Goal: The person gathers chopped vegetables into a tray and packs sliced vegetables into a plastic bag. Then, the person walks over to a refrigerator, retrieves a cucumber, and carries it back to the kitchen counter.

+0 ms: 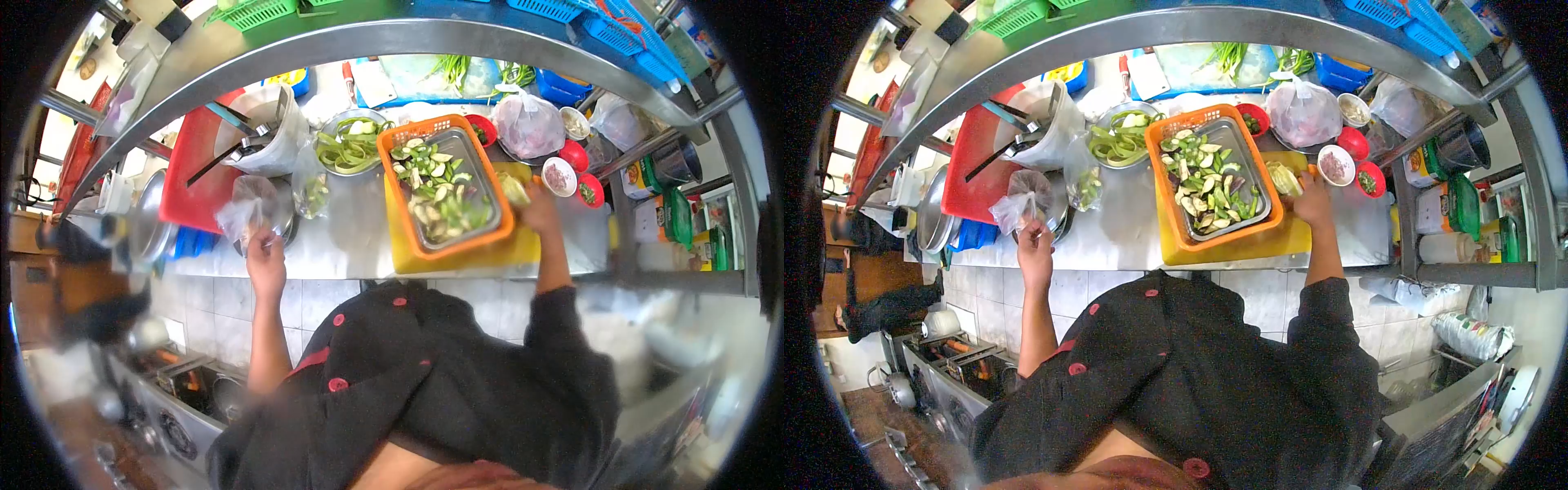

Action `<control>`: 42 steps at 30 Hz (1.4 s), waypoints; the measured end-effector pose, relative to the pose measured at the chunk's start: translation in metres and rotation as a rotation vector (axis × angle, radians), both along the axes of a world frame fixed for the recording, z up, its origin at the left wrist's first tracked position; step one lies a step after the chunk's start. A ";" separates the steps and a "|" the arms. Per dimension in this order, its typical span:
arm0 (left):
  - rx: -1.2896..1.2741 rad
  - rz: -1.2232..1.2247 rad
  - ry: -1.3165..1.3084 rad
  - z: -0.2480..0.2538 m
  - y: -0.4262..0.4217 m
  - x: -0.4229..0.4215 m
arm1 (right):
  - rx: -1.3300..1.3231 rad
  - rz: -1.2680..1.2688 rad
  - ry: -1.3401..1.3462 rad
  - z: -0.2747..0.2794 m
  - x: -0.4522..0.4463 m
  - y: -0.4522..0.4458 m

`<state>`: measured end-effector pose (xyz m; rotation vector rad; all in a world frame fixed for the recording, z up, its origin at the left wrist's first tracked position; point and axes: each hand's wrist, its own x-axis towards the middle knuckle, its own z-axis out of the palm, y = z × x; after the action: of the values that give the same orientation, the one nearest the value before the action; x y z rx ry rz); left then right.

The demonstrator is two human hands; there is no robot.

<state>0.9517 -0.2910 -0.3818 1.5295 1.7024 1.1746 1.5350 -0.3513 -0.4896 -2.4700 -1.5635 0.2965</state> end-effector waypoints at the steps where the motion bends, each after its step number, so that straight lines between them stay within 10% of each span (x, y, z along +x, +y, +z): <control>1: 0.002 -0.003 -0.004 -0.001 -0.002 0.000 | 0.013 -0.013 -0.008 0.001 -0.003 0.000; 13: -0.135 -0.001 -0.122 -0.009 -0.006 -0.002 | 0.331 -0.068 0.252 0.026 -0.016 0.006; 20: -0.047 -0.044 -0.047 -0.023 -0.003 -0.009 | 0.009 -0.164 0.016 0.030 -0.023 0.015; 34: -0.007 -0.005 0.055 -0.030 0.006 -0.002 | 0.534 -0.106 -0.132 0.007 -0.025 -0.004; 42: -0.153 -0.174 0.089 -0.027 -0.005 0.004 | 0.609 -0.286 0.328 0.034 -0.020 -0.012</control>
<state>0.9558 -0.2961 -0.4088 1.6192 1.6372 0.8799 1.5154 -0.3635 -0.4560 -2.0003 -0.9668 0.1385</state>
